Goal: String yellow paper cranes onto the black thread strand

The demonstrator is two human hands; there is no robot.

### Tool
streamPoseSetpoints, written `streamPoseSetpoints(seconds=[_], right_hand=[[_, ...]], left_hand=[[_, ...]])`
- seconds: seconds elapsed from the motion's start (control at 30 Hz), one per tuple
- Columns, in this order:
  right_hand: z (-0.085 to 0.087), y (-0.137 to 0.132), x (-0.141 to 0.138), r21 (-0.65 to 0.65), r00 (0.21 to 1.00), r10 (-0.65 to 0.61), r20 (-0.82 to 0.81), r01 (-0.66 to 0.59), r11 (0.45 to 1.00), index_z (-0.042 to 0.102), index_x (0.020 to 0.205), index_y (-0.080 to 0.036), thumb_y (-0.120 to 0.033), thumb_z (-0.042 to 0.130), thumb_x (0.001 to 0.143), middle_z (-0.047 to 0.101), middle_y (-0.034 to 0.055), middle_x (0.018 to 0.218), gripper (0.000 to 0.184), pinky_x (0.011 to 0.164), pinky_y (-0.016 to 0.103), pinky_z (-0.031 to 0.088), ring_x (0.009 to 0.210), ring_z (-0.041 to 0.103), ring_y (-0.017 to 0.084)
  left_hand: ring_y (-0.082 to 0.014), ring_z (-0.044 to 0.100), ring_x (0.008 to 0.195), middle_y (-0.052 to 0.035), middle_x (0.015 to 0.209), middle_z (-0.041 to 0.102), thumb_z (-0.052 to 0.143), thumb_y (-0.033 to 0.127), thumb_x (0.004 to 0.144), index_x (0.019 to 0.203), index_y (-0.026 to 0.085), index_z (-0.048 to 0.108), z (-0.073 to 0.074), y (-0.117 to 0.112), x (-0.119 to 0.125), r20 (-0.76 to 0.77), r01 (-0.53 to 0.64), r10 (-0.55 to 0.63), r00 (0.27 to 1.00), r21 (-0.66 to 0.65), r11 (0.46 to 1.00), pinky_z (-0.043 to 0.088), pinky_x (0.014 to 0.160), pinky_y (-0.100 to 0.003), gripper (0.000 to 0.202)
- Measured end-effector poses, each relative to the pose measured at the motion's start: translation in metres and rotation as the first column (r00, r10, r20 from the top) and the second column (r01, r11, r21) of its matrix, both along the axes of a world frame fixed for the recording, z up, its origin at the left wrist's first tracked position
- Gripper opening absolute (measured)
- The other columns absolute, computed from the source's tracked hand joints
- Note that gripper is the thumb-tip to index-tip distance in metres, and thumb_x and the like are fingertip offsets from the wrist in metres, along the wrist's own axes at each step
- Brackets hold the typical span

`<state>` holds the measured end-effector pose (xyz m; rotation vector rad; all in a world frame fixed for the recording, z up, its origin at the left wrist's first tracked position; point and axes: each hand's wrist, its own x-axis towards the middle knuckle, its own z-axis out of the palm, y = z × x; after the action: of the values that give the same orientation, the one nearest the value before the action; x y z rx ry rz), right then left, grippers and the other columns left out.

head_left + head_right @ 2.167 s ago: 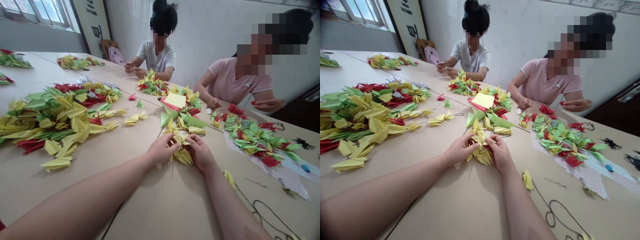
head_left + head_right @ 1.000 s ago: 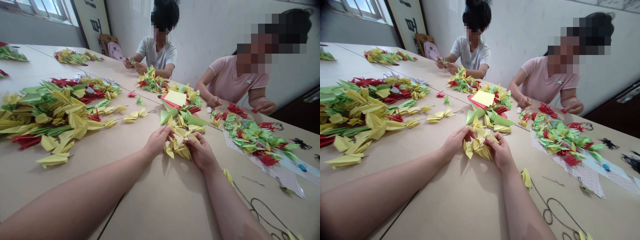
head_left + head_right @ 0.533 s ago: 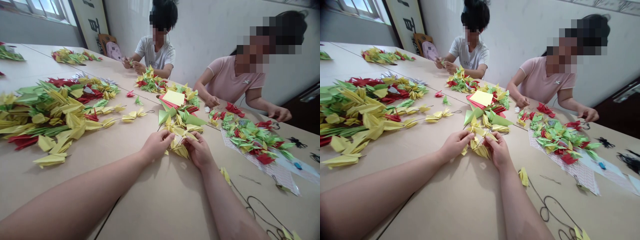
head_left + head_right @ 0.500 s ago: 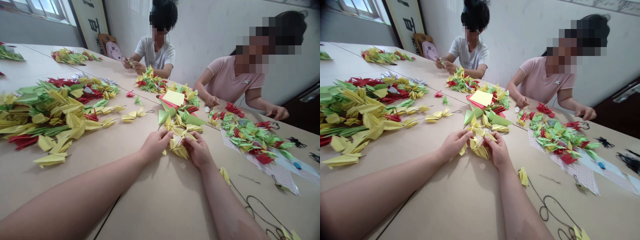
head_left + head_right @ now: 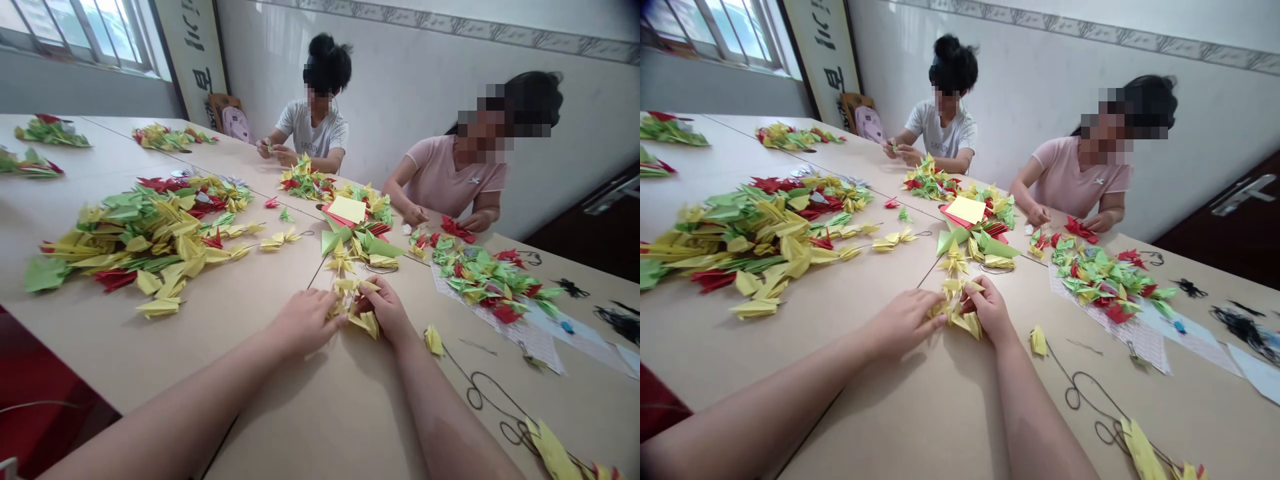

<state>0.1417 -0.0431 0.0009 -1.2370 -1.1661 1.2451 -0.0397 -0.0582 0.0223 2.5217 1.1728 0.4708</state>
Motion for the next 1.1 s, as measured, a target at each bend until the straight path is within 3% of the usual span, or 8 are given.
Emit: streamPoseSetpoints(seconds=[0.17,0.33,0.43,0.57,0.63,0.77,0.93,1.1], right_hand=[[0.003,-0.034,-0.013,-0.027,0.996,-0.089,-0.016,0.089,0.996,0.044,0.067,-0.020,-0.044,0.064,0.067,0.057,-0.0047,0.056,0.031,0.052,0.023,0.043,0.051,0.054,0.010],[0.007,-0.108,-0.012,-0.144,0.990,-0.129,-0.058,0.120,0.982,0.046,0.069,-0.020,-0.043,0.062,0.071,0.058,-0.0030,0.059,0.028,0.056,0.024,0.043,0.057,0.057,0.013],[0.006,-0.133,-0.007,-0.198,0.983,-0.176,-0.061,0.161,0.967,0.047,0.069,-0.020,-0.042,0.061,0.072,0.059,-0.0025,0.063,0.027,0.058,0.024,0.045,0.059,0.057,0.012],[0.003,-0.131,-0.001,-0.197,0.974,-0.225,-0.012,0.218,0.956,0.050,0.071,-0.020,-0.042,0.061,0.073,0.061,-0.0020,0.062,0.025,0.056,0.022,0.044,0.054,0.055,0.010],[0.002,-0.128,0.000,-0.208,0.974,-0.226,0.018,0.225,0.952,0.051,0.071,-0.019,-0.042,0.060,0.073,0.061,-0.0015,0.057,0.025,0.051,0.019,0.041,0.049,0.051,0.008],[0.001,-0.126,0.000,-0.222,0.963,-0.263,0.055,0.269,0.937,0.051,0.070,-0.018,-0.044,0.060,0.073,0.053,-0.0040,0.045,0.027,0.039,0.014,0.031,0.039,0.041,0.005],[0.010,-0.108,0.007,-0.386,0.990,-0.125,0.070,0.143,0.911,0.050,0.067,-0.017,-0.044,0.060,0.072,0.050,-0.0063,0.042,0.029,0.028,0.014,0.014,0.027,0.027,0.001],[0.011,-0.083,0.013,-0.324,0.978,-0.207,0.036,0.207,0.923,0.050,0.067,-0.018,-0.042,0.064,0.068,0.057,-0.0042,0.054,0.028,0.028,0.012,0.022,0.033,0.037,0.002]], left_hand=[[-0.0235,0.040,0.116,-0.0090,0.123,0.051,0.035,0.040,0.087,0.125,0.015,0.039,-0.009,-0.028,-0.015,0.037,0.081,-0.080,0.996,-0.011,0.997,0.032,0.098,-0.040,0.046],[-0.0239,0.042,0.113,-0.0073,0.120,0.053,0.040,0.041,0.085,0.122,0.019,0.045,0.000,-0.054,-0.035,0.062,0.230,-0.226,0.972,-0.057,0.972,0.033,0.098,-0.040,0.043],[-0.0217,0.042,0.115,-0.0072,0.122,0.052,0.037,0.041,0.086,0.124,0.019,0.043,0.007,-0.060,-0.042,0.119,0.265,-0.255,0.960,-0.082,0.961,0.033,0.098,-0.038,0.044],[-0.0193,0.043,0.115,-0.0075,0.121,0.053,0.035,0.030,0.087,0.119,0.018,0.047,0.009,-0.032,-0.029,0.115,0.200,-0.189,0.975,-0.091,0.976,0.034,0.098,-0.035,0.037],[-0.0215,0.040,0.118,-0.0054,0.120,0.054,0.044,0.021,0.080,0.114,0.021,0.053,0.003,-0.007,-0.016,0.010,0.270,-0.270,0.963,-0.045,0.962,0.030,0.101,-0.038,0.035],[-0.0236,0.035,0.122,-0.0030,0.124,0.051,0.051,0.028,0.077,0.113,0.025,0.055,-0.015,0.030,-0.001,-0.014,0.312,-0.312,0.950,-0.009,0.950,0.026,0.103,-0.040,0.036],[-0.0213,0.038,0.118,-0.0042,0.119,0.055,0.045,0.036,0.083,0.110,0.023,0.058,-0.022,0.039,-0.009,0.084,0.194,-0.199,0.976,0.063,0.979,0.028,0.103,-0.037,0.033],[-0.0217,0.045,0.108,-0.0056,0.110,0.058,0.045,0.029,0.082,0.102,0.021,0.062,-0.020,0.048,-0.016,0.069,0.071,-0.081,0.994,0.130,0.989,0.034,0.096,-0.038,0.027]])
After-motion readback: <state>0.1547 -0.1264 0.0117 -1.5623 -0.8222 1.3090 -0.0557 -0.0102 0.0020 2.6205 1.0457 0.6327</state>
